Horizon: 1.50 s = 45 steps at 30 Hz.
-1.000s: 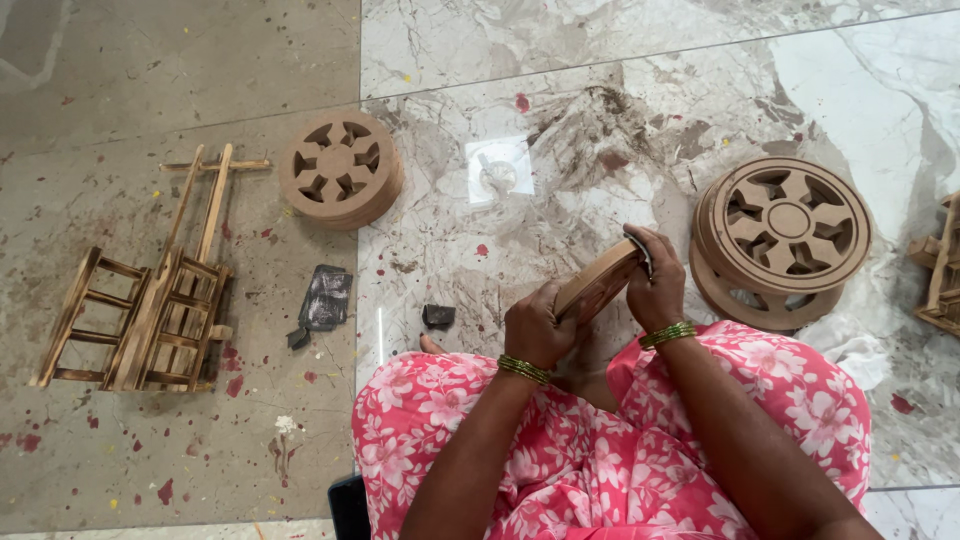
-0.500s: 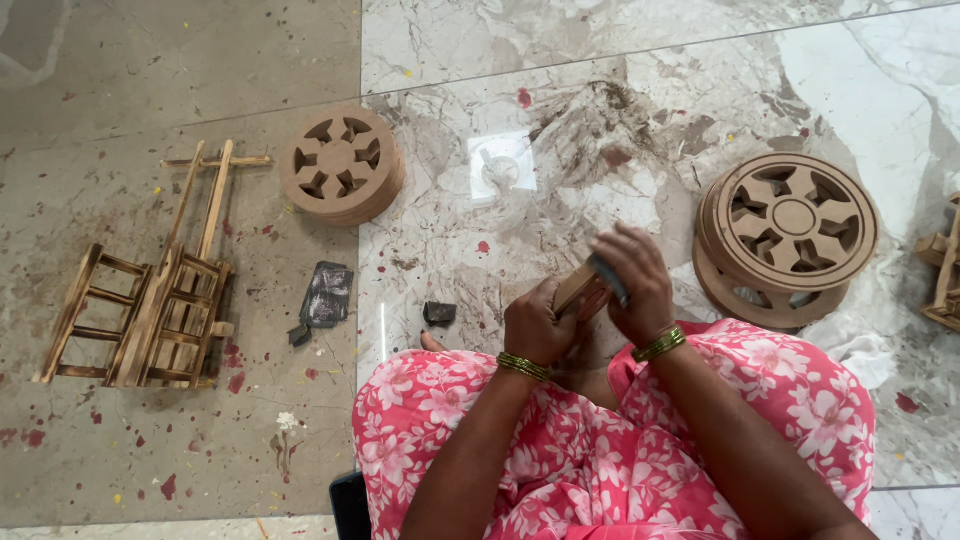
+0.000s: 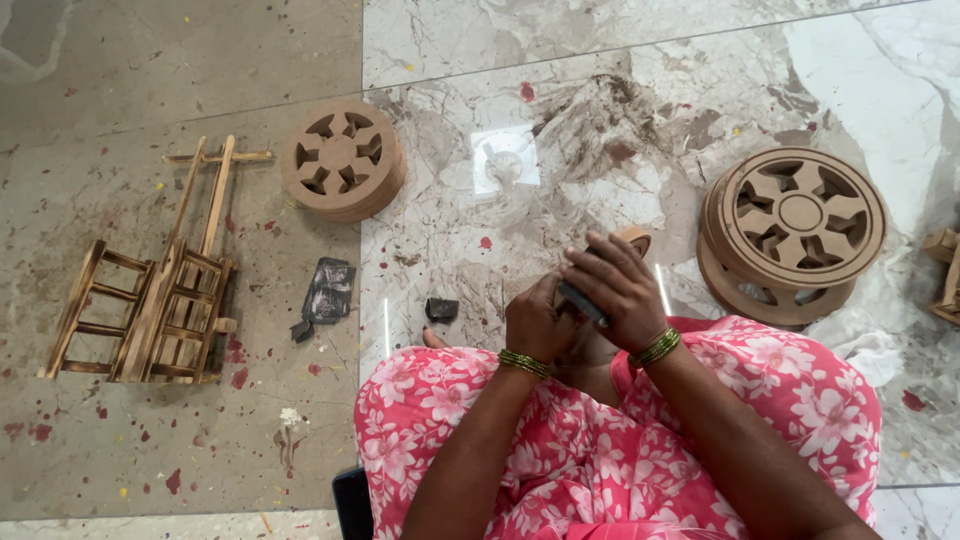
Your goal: The person sits on the floor sanding carved wooden wheel-shaped craft pieces. They first sand a small rectangular wooden block with a sanding block, then hold a round carved wheel piece on their lap and rub the sanding block over its face, edges, and cutout patterns, turning the piece to reach different sides.
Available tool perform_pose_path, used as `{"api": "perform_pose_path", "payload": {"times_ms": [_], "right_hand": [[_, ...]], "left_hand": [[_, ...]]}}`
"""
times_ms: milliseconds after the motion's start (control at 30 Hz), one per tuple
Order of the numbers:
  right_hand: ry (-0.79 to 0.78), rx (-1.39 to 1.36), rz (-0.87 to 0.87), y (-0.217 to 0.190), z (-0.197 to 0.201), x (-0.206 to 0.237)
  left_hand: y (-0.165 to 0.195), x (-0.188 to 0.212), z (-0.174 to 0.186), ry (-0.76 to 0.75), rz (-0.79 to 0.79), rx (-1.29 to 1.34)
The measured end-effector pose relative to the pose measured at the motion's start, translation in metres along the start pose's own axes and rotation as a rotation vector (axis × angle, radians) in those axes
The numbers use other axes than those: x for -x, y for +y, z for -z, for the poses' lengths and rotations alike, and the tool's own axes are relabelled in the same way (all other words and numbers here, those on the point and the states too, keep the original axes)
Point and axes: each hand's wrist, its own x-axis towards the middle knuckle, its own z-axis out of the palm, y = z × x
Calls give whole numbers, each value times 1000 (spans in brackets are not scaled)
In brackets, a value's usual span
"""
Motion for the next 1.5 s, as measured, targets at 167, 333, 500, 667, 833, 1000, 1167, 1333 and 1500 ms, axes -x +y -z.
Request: {"api": "perform_pose_path", "payload": {"times_ms": [167, 333, 500, 667, 833, 1000, 1167, 1333, 1500], "right_hand": [[125, -156, -381, 15, -3, 5], [146, -214, -564, 29, 0, 8], [48, -31, 24, 14, 5, 2], [44, -52, -111, 22, -4, 12], [156, -438, -749, 76, -30, 41], [97, -719, -946, 86, -39, 52], [-27, -873, -806, 53, -31, 41], [139, -890, -897, 53, -16, 27], [135, -439, -741, 34, -4, 15]], "left_hand": [[3, 1, 0, -21, 9, -46], [3, 4, 0, 24, -55, -8], [5, 4, 3, 8, 0, -11], [6, 4, 5, 14, -32, 11], [12, 1, 15, -20, -24, 9], [19, -10, 46, -30, -58, -151], [23, -19, 59, -100, 68, -333], [28, -14, 48, 40, -16, -198], [29, -17, 34, -50, -44, -177]]}}
